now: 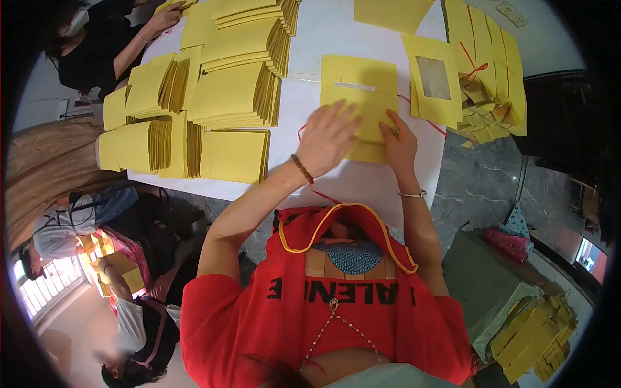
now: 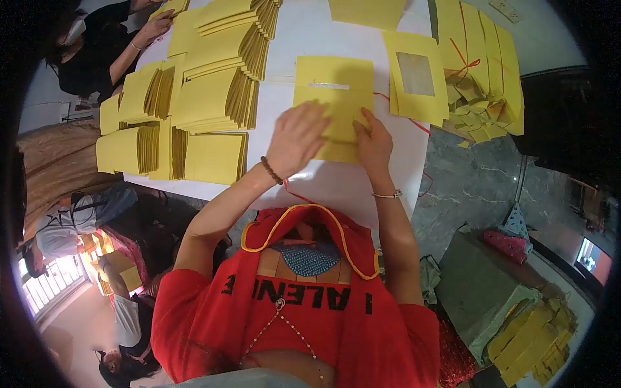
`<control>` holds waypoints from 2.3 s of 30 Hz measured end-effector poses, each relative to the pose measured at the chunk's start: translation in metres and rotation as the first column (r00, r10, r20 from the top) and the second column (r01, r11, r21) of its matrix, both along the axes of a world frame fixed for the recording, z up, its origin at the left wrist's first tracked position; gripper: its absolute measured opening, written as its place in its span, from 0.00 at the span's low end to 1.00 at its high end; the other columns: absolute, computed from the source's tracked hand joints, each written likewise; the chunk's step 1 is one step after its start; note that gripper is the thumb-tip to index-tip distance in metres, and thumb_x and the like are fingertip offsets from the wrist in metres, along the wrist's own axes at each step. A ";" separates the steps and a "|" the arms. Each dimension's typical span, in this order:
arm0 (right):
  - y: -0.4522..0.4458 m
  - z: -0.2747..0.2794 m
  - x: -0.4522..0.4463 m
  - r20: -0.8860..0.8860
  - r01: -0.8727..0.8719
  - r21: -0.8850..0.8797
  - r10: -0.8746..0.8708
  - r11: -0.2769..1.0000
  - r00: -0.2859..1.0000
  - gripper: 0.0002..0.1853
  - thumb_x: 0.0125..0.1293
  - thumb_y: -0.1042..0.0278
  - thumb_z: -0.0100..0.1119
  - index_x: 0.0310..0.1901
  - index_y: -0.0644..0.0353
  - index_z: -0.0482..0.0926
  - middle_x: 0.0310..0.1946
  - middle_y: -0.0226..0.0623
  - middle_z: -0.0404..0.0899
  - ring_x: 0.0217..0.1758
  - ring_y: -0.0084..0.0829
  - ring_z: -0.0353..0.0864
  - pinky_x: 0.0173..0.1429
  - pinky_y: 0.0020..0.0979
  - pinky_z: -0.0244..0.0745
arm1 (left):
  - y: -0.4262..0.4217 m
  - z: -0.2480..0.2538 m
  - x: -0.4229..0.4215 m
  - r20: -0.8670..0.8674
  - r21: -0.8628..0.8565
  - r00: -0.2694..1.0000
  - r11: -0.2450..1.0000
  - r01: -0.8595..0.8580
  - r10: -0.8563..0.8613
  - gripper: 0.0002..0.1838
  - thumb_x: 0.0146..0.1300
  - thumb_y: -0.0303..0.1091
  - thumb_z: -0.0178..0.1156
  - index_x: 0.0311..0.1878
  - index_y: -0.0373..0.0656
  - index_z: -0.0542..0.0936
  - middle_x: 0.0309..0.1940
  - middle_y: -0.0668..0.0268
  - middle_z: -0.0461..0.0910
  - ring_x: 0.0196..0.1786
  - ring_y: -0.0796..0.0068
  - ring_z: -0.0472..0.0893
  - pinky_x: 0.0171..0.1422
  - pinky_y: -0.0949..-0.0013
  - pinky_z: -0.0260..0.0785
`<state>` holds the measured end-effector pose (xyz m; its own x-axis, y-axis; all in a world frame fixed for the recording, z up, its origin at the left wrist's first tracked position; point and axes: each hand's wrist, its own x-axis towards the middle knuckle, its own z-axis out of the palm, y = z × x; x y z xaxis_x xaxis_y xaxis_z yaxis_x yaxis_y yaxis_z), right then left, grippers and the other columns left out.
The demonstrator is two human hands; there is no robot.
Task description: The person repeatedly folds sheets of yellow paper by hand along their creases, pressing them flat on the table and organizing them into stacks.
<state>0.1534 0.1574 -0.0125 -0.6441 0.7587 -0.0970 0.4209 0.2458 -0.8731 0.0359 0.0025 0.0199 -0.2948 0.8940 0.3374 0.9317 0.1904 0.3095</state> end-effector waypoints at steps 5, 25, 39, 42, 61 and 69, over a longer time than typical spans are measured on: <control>0.003 -0.008 0.000 -0.041 -0.011 0.062 0.013 0.998 0.999 0.19 0.58 0.67 0.59 0.52 0.60 0.76 0.44 0.46 0.80 0.43 0.36 0.81 0.47 0.30 0.73 | 0.011 -0.024 0.008 0.016 -0.141 0.995 0.985 0.100 -0.098 0.33 0.54 0.55 0.59 0.64 0.57 0.66 0.66 0.62 0.60 0.70 0.57 0.55 0.70 0.46 0.45; -0.012 0.010 -0.016 0.316 -0.576 0.623 0.503 0.530 0.805 0.27 0.66 0.52 0.43 0.65 0.51 0.60 0.66 0.35 0.58 0.71 0.37 0.54 0.70 0.54 0.38 | 0.015 -0.029 0.006 0.078 -0.353 0.994 0.930 0.104 -0.082 0.26 0.59 0.52 0.52 0.56 0.46 0.74 0.67 0.60 0.58 0.72 0.58 0.50 0.72 0.47 0.36; -0.019 -0.003 -0.024 0.357 -0.516 0.675 0.378 0.527 0.854 0.27 0.66 0.53 0.47 0.64 0.57 0.62 0.65 0.37 0.61 0.69 0.32 0.59 0.69 0.50 0.45 | -0.008 -0.030 -0.027 0.486 -0.066 0.874 0.998 0.015 0.019 0.28 0.67 0.40 0.45 0.70 0.47 0.55 0.70 0.54 0.50 0.73 0.54 0.46 0.73 0.52 0.34; -0.019 -0.003 -0.025 0.356 -0.516 0.673 0.379 0.530 0.854 0.28 0.64 0.52 0.51 0.62 0.56 0.65 0.65 0.36 0.61 0.68 0.32 0.59 0.68 0.50 0.46 | -0.014 -0.052 -0.023 0.190 -0.263 0.968 0.958 -0.112 0.165 0.28 0.68 0.50 0.41 0.70 0.58 0.55 0.72 0.58 0.43 0.73 0.53 0.42 0.72 0.47 0.34; 0.014 -0.010 0.004 0.386 -0.483 0.567 0.303 0.667 0.871 0.37 0.58 0.38 0.52 0.66 0.48 0.61 0.70 0.37 0.49 0.73 0.39 0.48 0.68 0.61 0.40 | -0.010 -0.028 -0.023 -0.127 -0.335 0.990 0.937 -0.100 0.060 0.35 0.63 0.60 0.42 0.69 0.50 0.58 0.70 0.52 0.49 0.72 0.53 0.46 0.71 0.42 0.34; 0.012 0.000 0.003 0.471 -0.546 0.501 0.317 0.672 0.823 0.36 0.61 0.44 0.53 0.67 0.51 0.57 0.71 0.40 0.45 0.74 0.40 0.43 0.70 0.56 0.40 | 0.017 -0.025 -0.005 -0.277 -0.345 0.943 0.935 0.080 -0.183 0.30 0.54 0.36 0.54 0.60 0.30 0.65 0.57 0.37 0.64 0.61 0.39 0.63 0.61 0.46 0.59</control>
